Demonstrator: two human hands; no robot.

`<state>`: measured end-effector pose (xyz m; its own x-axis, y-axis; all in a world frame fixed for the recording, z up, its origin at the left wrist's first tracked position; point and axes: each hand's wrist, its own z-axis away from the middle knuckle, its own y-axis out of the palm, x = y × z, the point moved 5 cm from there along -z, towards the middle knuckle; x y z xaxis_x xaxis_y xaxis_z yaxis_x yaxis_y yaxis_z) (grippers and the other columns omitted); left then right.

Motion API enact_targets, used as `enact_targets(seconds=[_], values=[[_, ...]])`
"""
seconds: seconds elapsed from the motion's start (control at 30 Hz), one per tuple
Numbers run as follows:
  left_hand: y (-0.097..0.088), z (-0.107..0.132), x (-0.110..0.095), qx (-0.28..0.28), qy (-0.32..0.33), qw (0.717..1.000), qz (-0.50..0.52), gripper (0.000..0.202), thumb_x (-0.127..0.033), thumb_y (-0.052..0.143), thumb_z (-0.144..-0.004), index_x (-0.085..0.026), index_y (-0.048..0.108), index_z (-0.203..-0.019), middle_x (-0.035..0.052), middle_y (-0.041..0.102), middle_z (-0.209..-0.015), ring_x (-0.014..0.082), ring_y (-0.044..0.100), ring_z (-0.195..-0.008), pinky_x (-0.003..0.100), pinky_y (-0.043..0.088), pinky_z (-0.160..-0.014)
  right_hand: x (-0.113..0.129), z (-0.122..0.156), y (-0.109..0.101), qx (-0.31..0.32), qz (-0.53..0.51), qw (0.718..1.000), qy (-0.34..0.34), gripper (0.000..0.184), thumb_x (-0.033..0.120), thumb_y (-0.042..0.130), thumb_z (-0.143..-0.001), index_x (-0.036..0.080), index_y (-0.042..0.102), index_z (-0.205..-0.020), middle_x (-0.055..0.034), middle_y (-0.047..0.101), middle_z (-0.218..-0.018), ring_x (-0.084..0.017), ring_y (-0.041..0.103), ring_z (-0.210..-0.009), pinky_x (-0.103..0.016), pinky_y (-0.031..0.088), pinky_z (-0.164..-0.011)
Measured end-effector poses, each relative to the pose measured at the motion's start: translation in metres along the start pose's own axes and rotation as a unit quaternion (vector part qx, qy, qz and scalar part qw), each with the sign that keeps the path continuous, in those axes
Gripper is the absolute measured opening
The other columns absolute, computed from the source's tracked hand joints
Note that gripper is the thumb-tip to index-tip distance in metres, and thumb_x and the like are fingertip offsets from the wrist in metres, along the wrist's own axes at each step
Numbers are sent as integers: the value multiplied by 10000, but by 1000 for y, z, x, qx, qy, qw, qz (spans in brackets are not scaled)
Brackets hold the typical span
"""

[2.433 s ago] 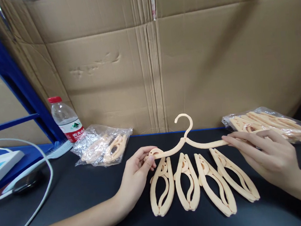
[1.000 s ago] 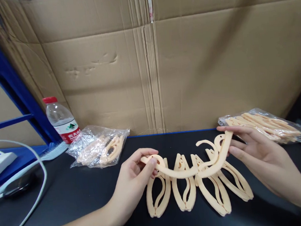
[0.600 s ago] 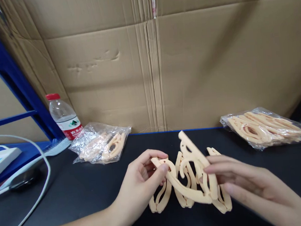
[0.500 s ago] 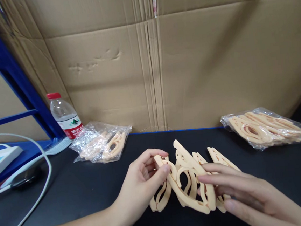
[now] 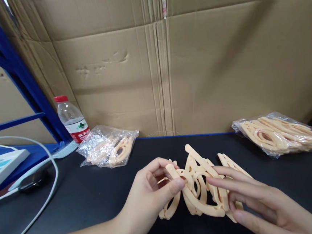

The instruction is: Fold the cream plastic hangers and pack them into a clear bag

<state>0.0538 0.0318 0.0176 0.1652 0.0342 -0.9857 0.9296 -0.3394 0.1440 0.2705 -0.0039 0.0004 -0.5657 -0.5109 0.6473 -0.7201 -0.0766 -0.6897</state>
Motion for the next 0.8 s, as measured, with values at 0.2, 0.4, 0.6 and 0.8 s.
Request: enact_targets(seconds=[0.2, 0.4, 0.6, 0.8], values=[[4, 4, -6, 23, 19, 999, -35, 195, -270, 738, -760, -170, 587, -830, 21, 637, -818, 135, 594, -762, 248, 486, -706, 7, 1, 1, -11, 33, 999, -21, 443, 370, 579, -865, 344, 543, -1306, -13, 507, -1385, -278, 408, -1312, -392, 452, -1003], [7, 3, -7, 36, 34, 998, -41, 163, -260, 683, -817, -176, 563, -888, 28, 619, -874, 147, 583, -846, 273, 478, -777, 23, 1, 3, 17, 11, 999, -37, 421, 372, 588, -844, 354, 586, -1264, -4, 563, -1333, -263, 502, -1248, -309, 530, -916], [5, 1, -5, 19, 20, 999, -26, 245, -288, 673, -821, -201, 497, -968, 29, 633, -860, 160, 595, -819, 291, 488, -738, 12, -2, 7, 51, -20, 998, -29, 437, 407, 604, -794, 325, 629, -1223, -32, 581, -1312, -271, 505, -1244, -304, 525, -905], [3, -2, -7, 10, 3, 999, -52, 298, -309, 696, -787, -165, 570, -1016, 50, 650, -891, 167, 601, -855, 284, 478, -791, 1, -4, 11, 79, -56, 994, -51, 474, 479, 653, -731, 387, 633, -1196, -14, 635, -1233, -309, 536, -1207, -350, 572, -821]])
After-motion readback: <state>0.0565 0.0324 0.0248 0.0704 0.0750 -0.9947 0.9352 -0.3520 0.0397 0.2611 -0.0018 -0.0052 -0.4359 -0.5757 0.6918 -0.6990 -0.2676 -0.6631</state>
